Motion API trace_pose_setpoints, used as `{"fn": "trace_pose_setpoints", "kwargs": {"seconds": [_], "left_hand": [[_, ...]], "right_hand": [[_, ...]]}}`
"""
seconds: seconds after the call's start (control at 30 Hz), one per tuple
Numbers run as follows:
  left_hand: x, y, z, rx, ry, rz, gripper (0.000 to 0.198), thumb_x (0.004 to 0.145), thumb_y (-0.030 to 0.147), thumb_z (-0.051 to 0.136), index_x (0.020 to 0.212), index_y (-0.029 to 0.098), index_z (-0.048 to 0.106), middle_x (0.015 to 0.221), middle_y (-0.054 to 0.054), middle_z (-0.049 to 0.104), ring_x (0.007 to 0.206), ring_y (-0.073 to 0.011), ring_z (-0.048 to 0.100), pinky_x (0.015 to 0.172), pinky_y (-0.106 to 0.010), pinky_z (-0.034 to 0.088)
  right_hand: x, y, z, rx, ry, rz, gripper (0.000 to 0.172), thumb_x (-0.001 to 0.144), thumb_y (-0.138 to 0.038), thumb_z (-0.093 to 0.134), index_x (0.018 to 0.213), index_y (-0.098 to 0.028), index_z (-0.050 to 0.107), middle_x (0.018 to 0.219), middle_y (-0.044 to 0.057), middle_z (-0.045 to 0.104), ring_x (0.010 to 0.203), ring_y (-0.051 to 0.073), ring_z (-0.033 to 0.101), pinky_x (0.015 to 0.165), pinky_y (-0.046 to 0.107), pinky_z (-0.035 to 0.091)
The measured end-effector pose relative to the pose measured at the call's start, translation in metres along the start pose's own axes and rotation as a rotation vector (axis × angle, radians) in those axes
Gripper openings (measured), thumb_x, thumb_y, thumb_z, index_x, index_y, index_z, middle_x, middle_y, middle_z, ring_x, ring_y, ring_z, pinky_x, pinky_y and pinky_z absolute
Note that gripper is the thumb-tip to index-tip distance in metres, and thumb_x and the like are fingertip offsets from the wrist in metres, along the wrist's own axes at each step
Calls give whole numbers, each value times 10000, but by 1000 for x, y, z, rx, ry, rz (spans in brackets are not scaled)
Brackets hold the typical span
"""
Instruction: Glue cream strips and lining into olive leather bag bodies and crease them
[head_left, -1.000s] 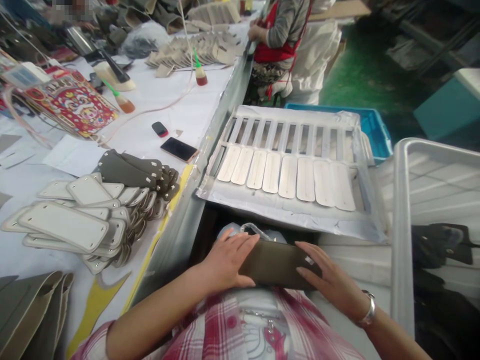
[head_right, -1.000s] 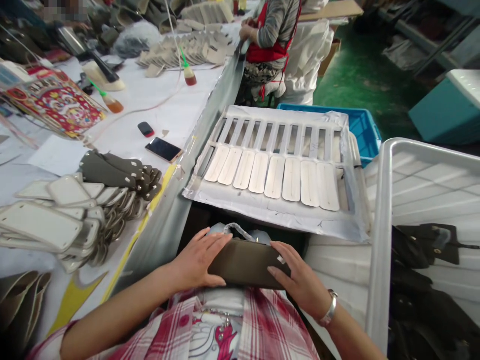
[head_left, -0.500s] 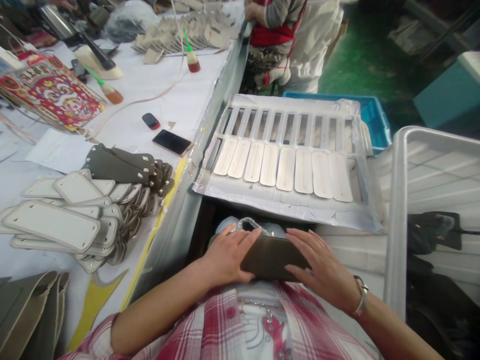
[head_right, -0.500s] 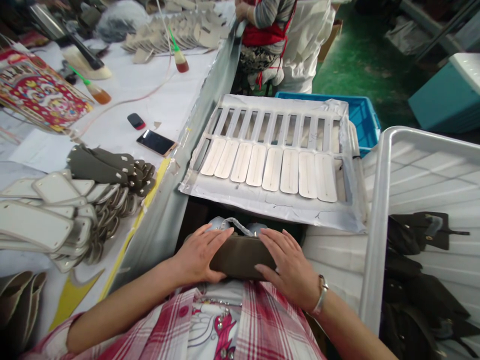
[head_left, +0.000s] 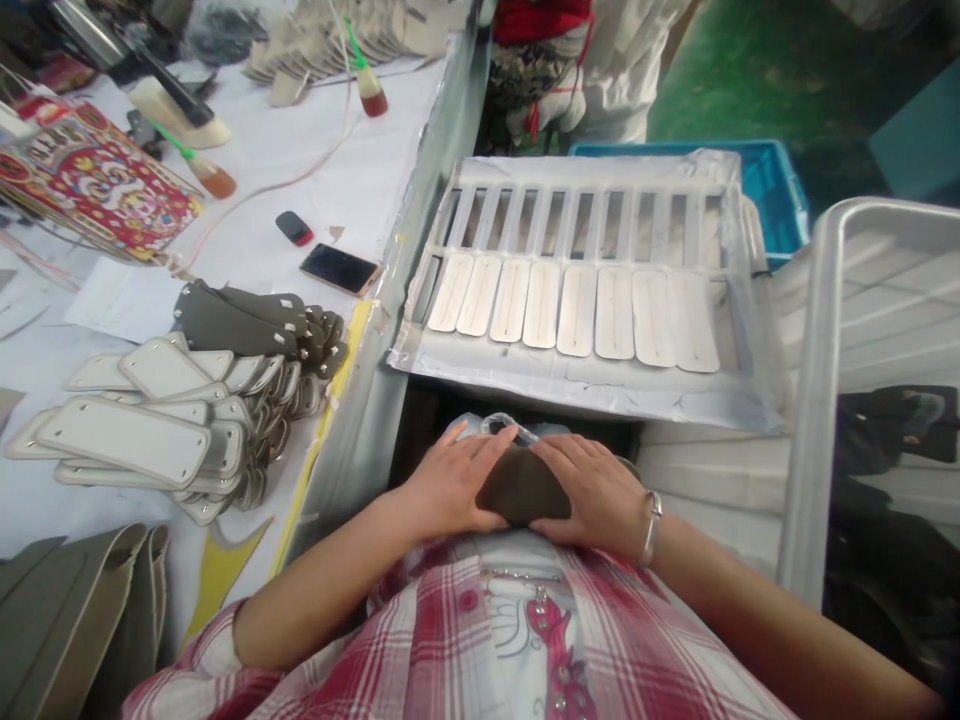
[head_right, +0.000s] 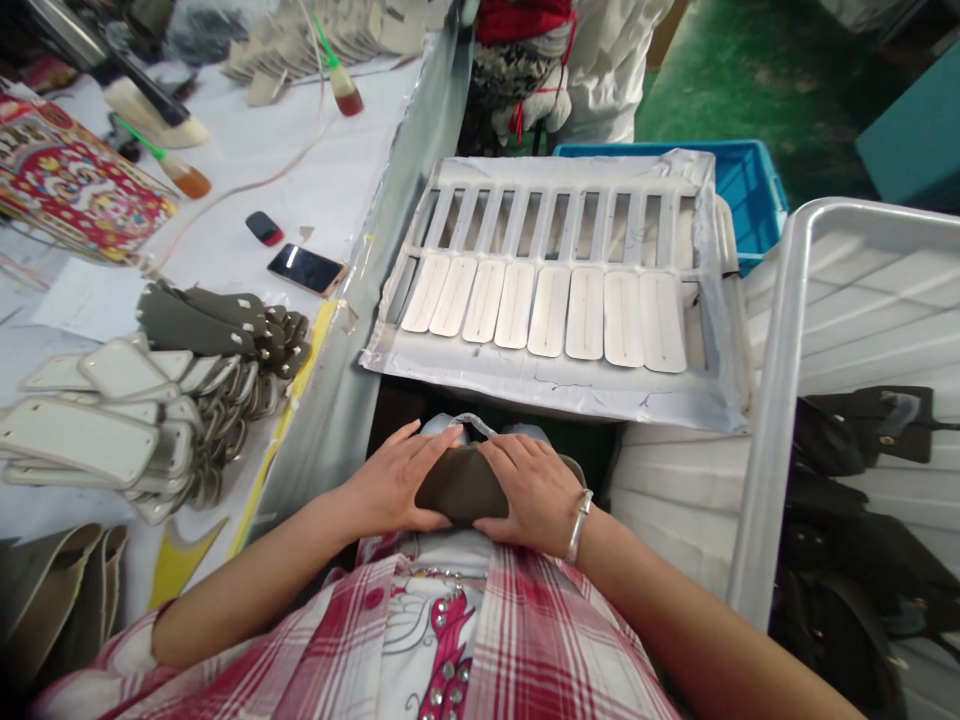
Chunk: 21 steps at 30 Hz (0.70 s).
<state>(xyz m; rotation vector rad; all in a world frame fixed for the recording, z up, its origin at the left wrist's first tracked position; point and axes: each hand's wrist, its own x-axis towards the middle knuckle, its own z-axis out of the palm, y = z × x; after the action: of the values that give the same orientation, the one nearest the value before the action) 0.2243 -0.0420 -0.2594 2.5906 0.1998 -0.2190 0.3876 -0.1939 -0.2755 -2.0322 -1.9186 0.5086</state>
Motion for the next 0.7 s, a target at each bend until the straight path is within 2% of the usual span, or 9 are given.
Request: {"fn": "trace_pose_setpoints", "kwargs": {"seconds": [0.2, 0.43, 0.7], "left_hand": [[-2, -5, -2, 4, -5, 35, 966, 608, 442, 699, 1391, 175, 200, 1317, -109, 481, 1188, -231, 456, 1093, -434, 175], [-2, -3, 0, -21, 31, 42, 755, 603, 401, 679, 1274, 190, 405, 1275, -84, 518, 1181, -243, 461, 1099, -438, 161], [1, -2, -4, -37, 44, 35, 722, 564, 387, 690, 1214, 181, 451, 1222, -84, 545, 1129, -252, 486, 1050, -419, 249]], "right_hand": [[-1, -1, -1, 1, 4, -3, 705, 612, -469, 686, 1198, -132, 486, 1177, 142, 537, 1050, 295, 490, 896, 432, 389], [0, -3, -1, 3, 23, -3, 693, 606, -474, 682, 1184, -143, 493, 1164, 137, 543, 1047, 294, 494, 901, 443, 390], [10, -14, 5, -52, 12, 7, 768, 648, -594, 645, 1216, -110, 463, 1180, 165, 548, 1065, 312, 500, 895, 461, 382]]}}
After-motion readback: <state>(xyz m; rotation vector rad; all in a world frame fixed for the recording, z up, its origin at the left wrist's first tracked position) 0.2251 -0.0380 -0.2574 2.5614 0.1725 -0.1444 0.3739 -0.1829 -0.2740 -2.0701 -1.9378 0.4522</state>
